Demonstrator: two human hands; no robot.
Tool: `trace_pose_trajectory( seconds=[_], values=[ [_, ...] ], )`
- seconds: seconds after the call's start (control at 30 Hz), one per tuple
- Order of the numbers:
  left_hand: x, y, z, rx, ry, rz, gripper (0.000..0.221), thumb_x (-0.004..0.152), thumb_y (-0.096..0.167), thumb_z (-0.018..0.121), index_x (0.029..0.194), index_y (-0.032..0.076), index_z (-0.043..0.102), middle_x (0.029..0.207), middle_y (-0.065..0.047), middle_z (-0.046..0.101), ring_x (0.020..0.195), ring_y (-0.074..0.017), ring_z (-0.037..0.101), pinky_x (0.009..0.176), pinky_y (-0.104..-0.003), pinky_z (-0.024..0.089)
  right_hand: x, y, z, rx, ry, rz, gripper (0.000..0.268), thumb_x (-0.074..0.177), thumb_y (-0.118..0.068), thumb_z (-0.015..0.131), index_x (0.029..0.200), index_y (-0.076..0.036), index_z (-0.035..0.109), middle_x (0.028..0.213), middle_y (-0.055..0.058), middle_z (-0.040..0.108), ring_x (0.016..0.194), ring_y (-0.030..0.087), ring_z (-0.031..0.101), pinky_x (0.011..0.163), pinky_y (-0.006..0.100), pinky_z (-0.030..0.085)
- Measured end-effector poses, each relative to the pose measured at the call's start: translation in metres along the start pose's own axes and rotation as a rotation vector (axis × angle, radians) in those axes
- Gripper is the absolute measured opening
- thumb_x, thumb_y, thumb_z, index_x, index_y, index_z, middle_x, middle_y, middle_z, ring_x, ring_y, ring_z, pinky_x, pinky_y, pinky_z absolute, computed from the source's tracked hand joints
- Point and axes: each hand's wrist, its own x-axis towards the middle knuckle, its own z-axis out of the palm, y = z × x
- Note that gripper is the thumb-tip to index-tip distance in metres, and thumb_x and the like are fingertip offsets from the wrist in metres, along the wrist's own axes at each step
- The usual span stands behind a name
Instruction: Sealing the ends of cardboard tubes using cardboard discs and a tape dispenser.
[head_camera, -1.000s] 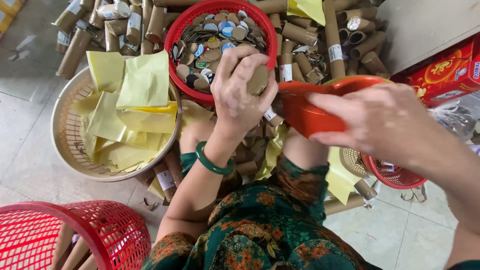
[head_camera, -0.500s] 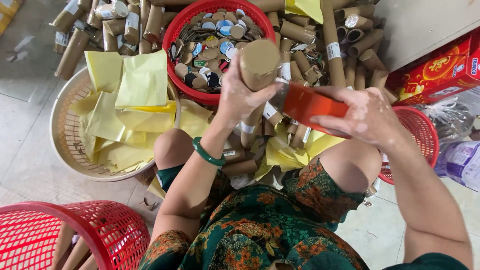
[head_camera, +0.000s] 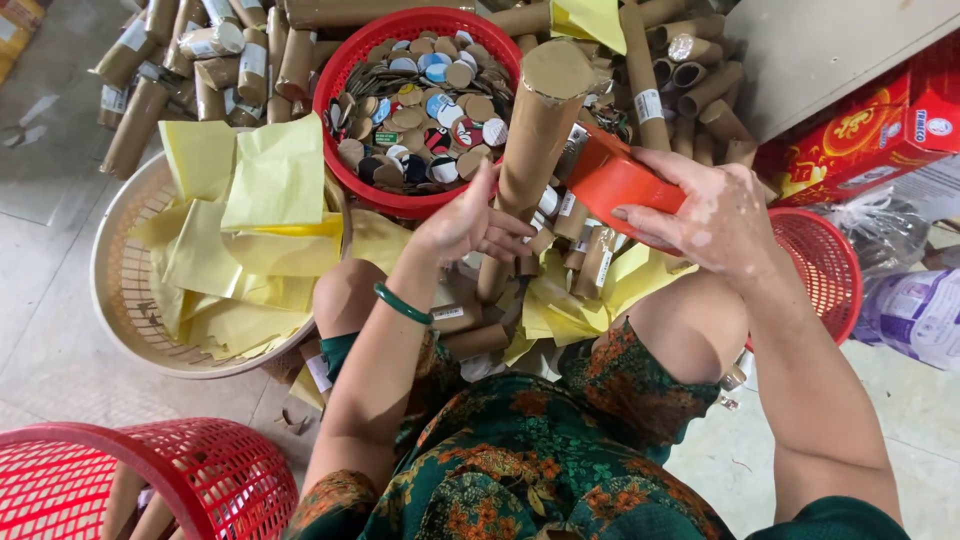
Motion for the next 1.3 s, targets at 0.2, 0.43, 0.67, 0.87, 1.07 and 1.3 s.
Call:
trace_pose_trajectory(
  seconds=[0.2,0.43,0.67,0.87,1.07,1.3],
  values=[
    [0.004,0.015,0.011,-0.275,-0.188,-0.046,0.080,0.099,0.068,0.017,0.163,0.024,-0.002,0.122,-0.040,0.065,0.111,-0.0458,0.070,0.098,-0.051,0.059,-0.014,0.030,-0.020,-0.001,0.059,-0.075,0.057,0.081,-0.034,0.087,0.126,-0.003,0.072,0.104,0.015,0.076,0.082,0.023,0.074,0.077,0.035,0.059],
    [-0.031,0.122,0.085,-0.239,-0.407,0.064,0.069,0.104,0.056,0.015,0.163,0.026,-0.004,0.124,-0.038,0.065,0.114,-0.0463,0.069,0.103,-0.053,0.059,-0.045,-0.007,-0.110,0.500,0.098,0.228,0.062,0.090,-0.010,0.070,0.148,0.001,0.054,0.126,0.015,0.069,0.101,0.025,0.071,0.080,0.035,0.062],
    [-0.040,0.153,0.093,-0.127,-0.295,0.339,0.059,0.108,0.043,0.035,0.161,0.020,0.024,0.120,-0.033,0.068,0.107,-0.0406,0.072,0.095,-0.052,0.060,-0.039,-0.022,-0.136,0.263,0.110,0.023,0.065,0.095,0.004,0.061,0.156,0.008,0.041,0.125,0.026,0.064,0.101,0.032,0.067,0.085,0.040,0.057],
    [-0.026,0.107,0.064,-0.282,0.001,0.487,0.057,0.108,0.028,0.055,0.159,0.004,0.043,0.136,-0.014,0.060,0.114,-0.0238,0.063,0.096,-0.038,0.055,-0.011,-0.034,-0.100,0.285,0.169,-0.043,0.058,0.085,-0.009,0.078,0.138,0.005,0.058,0.116,0.018,0.070,0.097,0.021,0.072,0.083,0.033,0.061],
    [-0.006,0.080,0.035,0.213,0.114,0.691,0.091,0.087,0.024,0.078,0.160,0.010,0.024,0.159,-0.012,0.040,0.129,-0.0262,0.063,0.112,-0.038,0.055,-0.008,-0.013,-0.079,0.238,0.180,0.027,0.050,0.081,-0.004,0.083,0.129,0.003,0.068,0.107,0.014,0.075,0.089,0.015,0.072,0.079,0.030,0.060],
    [0.026,0.069,-0.056,0.101,0.144,0.932,0.122,0.079,0.009,0.088,0.162,0.013,-0.001,0.153,-0.022,0.035,0.134,-0.0332,0.052,0.115,-0.048,0.047,-0.005,0.012,-0.068,0.338,0.198,0.070,0.047,0.088,-0.002,0.078,0.132,0.007,0.065,0.114,0.016,0.073,0.099,0.016,0.070,0.090,0.029,0.059]
  ],
)
